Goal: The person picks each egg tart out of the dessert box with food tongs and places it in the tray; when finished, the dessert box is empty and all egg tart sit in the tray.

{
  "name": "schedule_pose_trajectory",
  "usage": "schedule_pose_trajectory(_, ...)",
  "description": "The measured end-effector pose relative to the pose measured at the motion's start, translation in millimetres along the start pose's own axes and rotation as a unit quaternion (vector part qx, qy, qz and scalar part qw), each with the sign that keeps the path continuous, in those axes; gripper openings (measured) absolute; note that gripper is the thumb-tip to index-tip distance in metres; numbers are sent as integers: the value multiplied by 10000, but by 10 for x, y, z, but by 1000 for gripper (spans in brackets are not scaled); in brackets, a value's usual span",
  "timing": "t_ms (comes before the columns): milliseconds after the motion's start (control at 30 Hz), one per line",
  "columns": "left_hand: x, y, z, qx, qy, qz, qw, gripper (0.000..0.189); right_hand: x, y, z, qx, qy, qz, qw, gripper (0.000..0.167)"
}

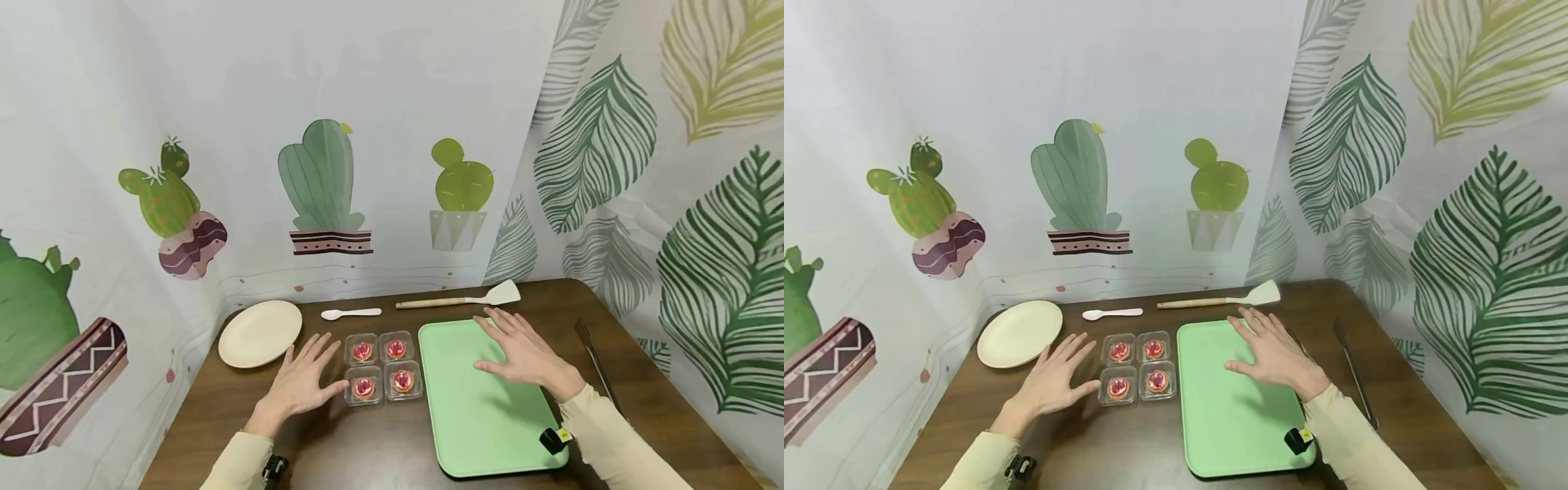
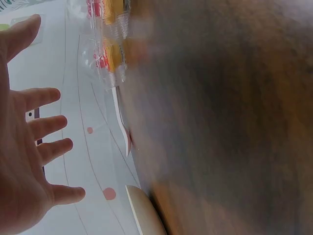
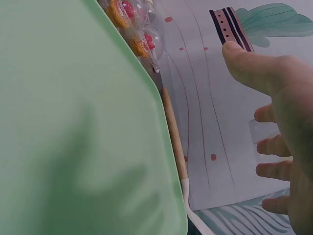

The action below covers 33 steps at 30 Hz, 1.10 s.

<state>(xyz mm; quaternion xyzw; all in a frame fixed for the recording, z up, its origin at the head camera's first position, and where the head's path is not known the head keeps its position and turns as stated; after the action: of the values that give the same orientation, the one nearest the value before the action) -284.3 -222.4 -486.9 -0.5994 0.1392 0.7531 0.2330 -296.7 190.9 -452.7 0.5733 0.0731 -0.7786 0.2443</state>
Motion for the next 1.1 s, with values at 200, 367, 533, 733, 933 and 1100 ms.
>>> schedule_pose_trajectory(200,5,-44,55,72,155,-135,9998,83,39,8,52,-76,-43,272,9996,82)
schedule_pose_trajectory(367,13,-77,141,198,195,-187,9994,84,74,10,126,29,-82,565,9984,77)
schedule_pose_trajectory(533,38,-84,214,299,183,-135,9993,85,128,26,211,154,-45,838,9964,71)
schedule_pose_trajectory(733,84,-94,279,430,215,-211,9986,86,231,71,301,45,-57,1105,9939,64)
schedule_pose_trajectory(933,136,-124,351,557,232,-208,9980,83,327,141,395,-183,-69,1259,9919,57)
schedule_pose_trajectory(1100,179,-152,449,641,284,-190,9974,79,390,211,478,-224,218,1423,9893,55)
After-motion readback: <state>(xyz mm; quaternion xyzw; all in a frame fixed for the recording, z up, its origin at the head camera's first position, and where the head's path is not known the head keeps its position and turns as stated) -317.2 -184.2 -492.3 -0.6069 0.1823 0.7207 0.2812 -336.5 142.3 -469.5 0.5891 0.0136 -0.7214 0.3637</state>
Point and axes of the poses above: each hand's wrist, its own z-axis towards the middle knuckle, its own x-axis out of the palm, y = z × x, the point moved 5 cm from there along z, towards the middle knuckle, and after that the axes turned 8 degrees about x, right-handed, at the moved point
